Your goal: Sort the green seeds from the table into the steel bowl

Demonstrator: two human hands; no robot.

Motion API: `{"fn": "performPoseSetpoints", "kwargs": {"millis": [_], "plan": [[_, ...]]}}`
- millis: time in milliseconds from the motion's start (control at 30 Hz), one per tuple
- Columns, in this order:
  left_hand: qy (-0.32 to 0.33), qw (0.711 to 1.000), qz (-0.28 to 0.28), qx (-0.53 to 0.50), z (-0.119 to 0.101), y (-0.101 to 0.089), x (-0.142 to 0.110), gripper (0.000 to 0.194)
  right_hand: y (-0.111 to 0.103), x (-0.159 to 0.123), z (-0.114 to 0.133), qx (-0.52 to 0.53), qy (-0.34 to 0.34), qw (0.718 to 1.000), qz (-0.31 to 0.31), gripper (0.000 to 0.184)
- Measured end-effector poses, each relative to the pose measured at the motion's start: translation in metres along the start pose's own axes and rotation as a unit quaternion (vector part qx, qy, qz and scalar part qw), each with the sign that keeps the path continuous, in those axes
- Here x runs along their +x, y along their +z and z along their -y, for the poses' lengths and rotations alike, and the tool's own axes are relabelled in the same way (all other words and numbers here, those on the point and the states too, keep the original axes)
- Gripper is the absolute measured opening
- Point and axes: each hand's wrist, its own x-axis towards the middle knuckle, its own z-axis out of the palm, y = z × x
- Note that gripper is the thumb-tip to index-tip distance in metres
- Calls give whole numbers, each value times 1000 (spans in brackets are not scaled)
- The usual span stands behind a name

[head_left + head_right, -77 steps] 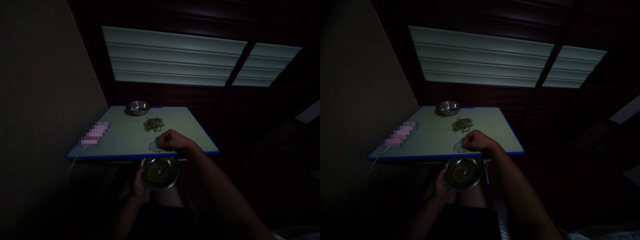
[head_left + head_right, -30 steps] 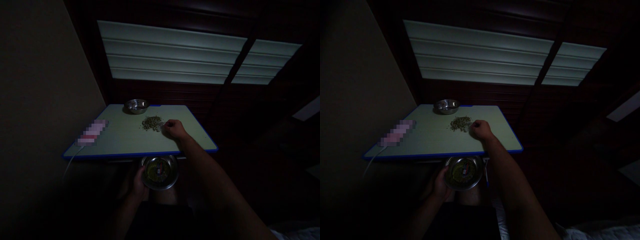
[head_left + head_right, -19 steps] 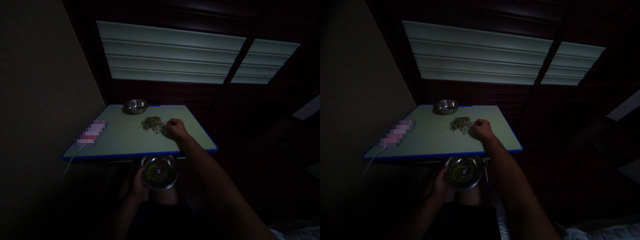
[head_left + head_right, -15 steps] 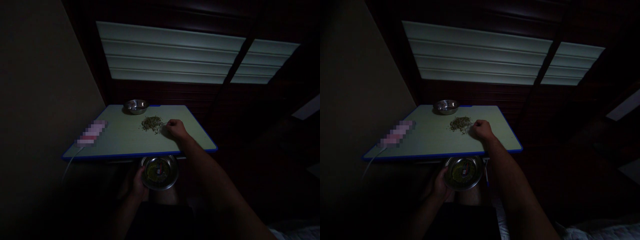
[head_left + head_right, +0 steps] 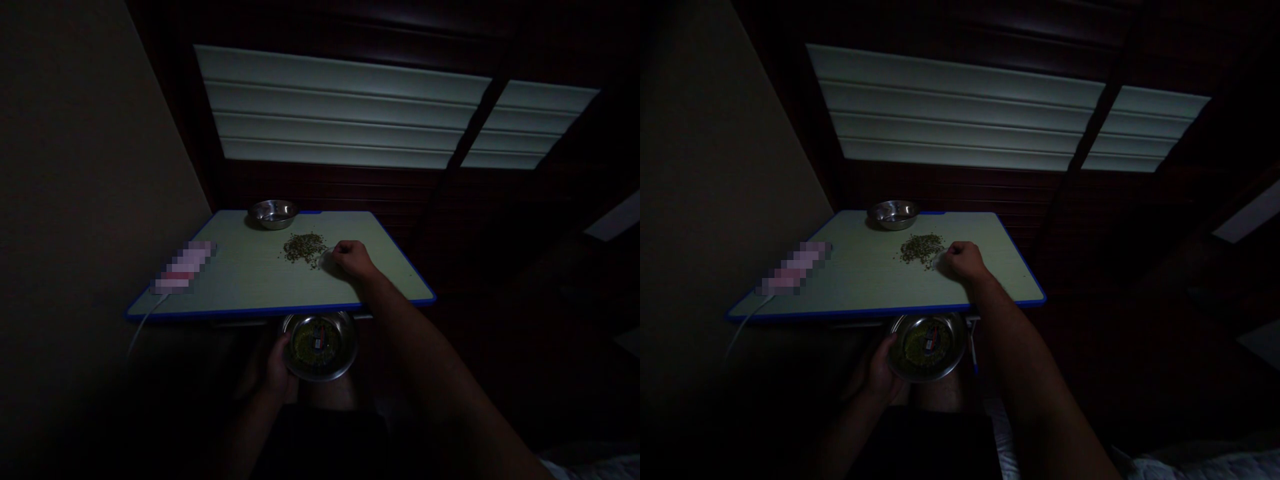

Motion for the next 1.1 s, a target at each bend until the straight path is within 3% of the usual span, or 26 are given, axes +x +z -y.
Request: {"fn": "performPoseSetpoints", "kwargs": {"millis": [833,1100], "plan": [[0,1000,-5,-3,3,-5,6,20,-1,-3,3,31,22,999,26,7],[-9,1000,-20,-12,1,1,1,18,-1,-6,5,54,25,996,63,9]]}}
